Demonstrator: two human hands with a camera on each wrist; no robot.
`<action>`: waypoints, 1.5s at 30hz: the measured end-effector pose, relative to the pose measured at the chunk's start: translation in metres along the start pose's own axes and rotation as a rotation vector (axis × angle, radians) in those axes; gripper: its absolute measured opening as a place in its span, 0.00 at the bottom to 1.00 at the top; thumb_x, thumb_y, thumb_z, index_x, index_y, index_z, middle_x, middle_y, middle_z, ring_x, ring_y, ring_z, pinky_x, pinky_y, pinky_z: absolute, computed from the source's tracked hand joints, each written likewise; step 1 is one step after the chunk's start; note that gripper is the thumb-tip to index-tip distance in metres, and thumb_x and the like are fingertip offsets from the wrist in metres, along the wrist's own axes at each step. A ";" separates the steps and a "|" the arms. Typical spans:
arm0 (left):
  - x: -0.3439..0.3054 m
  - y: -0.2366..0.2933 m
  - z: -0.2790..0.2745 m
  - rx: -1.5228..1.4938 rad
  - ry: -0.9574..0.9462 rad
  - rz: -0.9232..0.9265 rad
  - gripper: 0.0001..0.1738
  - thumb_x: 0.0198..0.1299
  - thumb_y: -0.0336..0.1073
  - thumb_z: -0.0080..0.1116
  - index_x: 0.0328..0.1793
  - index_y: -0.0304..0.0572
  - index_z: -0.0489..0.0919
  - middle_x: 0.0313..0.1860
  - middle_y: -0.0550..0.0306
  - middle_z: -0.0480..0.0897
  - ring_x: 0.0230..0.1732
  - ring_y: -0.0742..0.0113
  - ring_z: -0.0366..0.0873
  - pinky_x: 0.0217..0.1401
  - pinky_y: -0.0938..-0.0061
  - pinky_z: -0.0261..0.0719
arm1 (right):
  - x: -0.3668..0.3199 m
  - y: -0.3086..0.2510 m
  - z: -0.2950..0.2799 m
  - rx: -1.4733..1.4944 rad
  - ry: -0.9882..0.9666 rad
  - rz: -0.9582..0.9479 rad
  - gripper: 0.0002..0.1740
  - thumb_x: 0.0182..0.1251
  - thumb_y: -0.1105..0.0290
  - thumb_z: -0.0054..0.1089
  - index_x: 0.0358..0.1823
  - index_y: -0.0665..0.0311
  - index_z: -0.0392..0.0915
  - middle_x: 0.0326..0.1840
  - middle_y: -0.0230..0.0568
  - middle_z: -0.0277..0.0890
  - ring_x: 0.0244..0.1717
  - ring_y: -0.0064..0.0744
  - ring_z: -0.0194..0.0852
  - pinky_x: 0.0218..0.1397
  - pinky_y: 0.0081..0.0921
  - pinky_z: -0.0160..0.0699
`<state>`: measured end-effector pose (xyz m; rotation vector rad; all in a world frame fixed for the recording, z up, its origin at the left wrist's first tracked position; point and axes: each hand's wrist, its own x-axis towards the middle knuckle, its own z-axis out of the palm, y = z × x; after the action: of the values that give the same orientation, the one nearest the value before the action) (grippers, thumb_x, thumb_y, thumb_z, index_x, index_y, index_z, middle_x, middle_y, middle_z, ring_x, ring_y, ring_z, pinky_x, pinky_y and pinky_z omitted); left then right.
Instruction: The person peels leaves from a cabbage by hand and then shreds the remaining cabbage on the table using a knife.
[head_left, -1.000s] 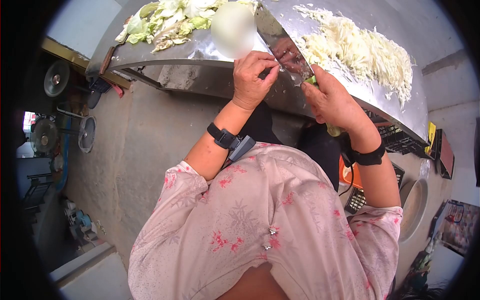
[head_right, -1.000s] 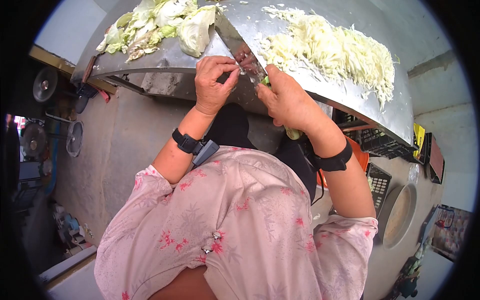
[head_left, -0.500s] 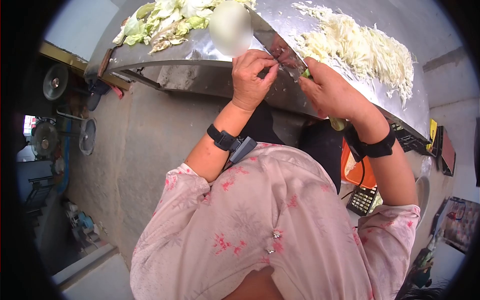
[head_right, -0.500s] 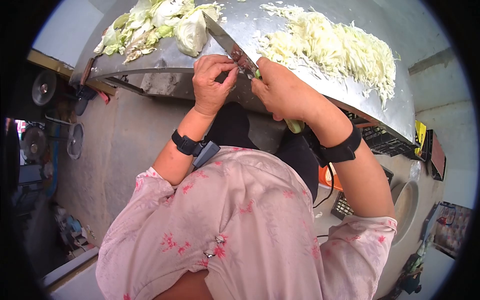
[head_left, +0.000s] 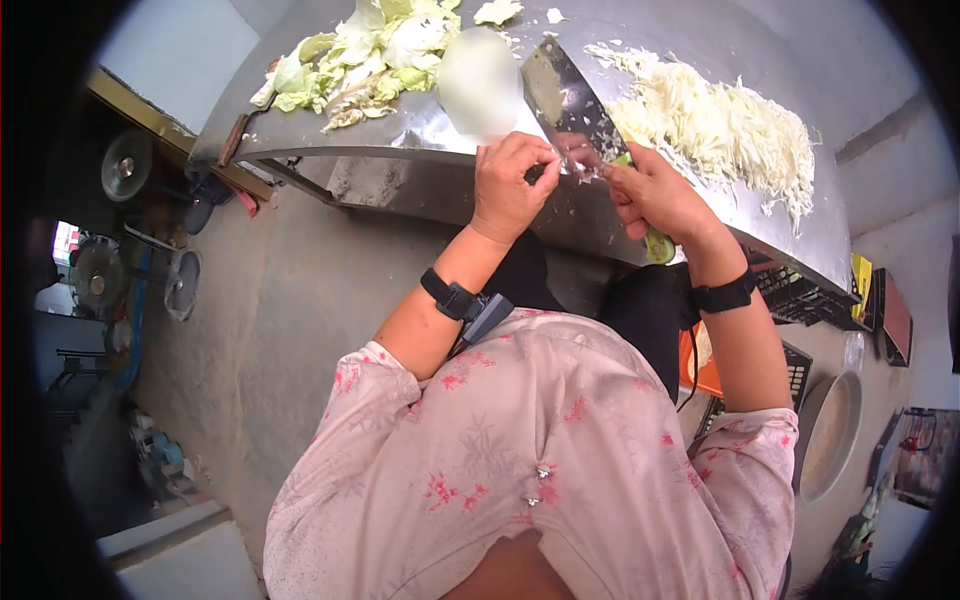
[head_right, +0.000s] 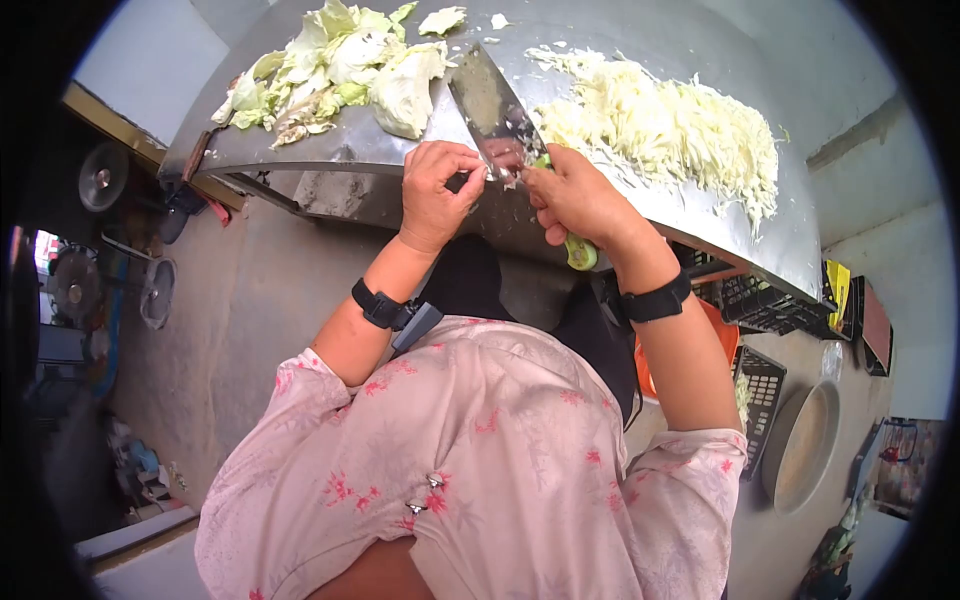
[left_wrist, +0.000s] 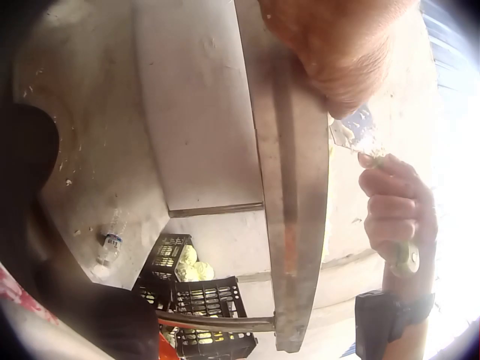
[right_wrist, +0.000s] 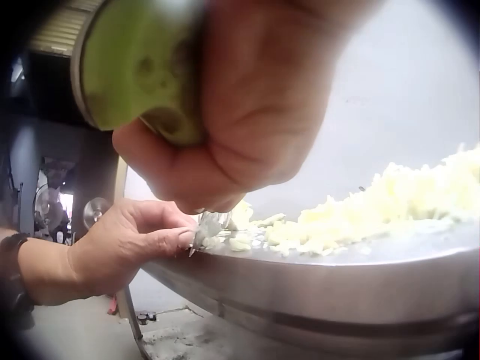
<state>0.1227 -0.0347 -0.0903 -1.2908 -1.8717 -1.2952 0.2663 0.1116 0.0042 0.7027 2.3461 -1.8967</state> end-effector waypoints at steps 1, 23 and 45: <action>0.001 0.001 0.000 0.007 -0.003 -0.004 0.05 0.50 0.30 0.71 0.30 0.47 0.83 0.37 0.63 0.85 0.44 0.60 0.81 0.54 0.65 0.71 | -0.001 0.001 -0.001 0.031 -0.009 0.011 0.08 0.78 0.64 0.51 0.45 0.61 0.68 0.26 0.25 0.61 0.20 0.16 0.60 0.18 0.19 0.65; 0.015 0.007 -0.003 0.009 -0.086 -0.004 0.05 0.51 0.33 0.69 0.30 0.49 0.82 0.36 0.65 0.81 0.44 0.59 0.76 0.52 0.64 0.70 | 0.006 0.000 -0.013 -0.009 0.109 -0.044 0.12 0.77 0.63 0.51 0.49 0.66 0.71 0.28 0.33 0.69 0.22 0.22 0.68 0.20 0.23 0.72; 0.030 0.011 0.022 -0.006 -0.227 -0.041 0.08 0.49 0.35 0.72 0.35 0.46 0.85 0.39 0.63 0.85 0.46 0.58 0.78 0.53 0.63 0.72 | 0.024 -0.002 -0.008 -0.161 0.187 -0.172 0.15 0.76 0.64 0.51 0.45 0.72 0.67 0.24 0.42 0.73 0.16 0.31 0.74 0.19 0.30 0.75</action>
<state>0.1227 -0.0016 -0.0698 -1.4619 -2.0592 -1.2177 0.2464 0.1265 0.0003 0.7130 2.7192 -1.7435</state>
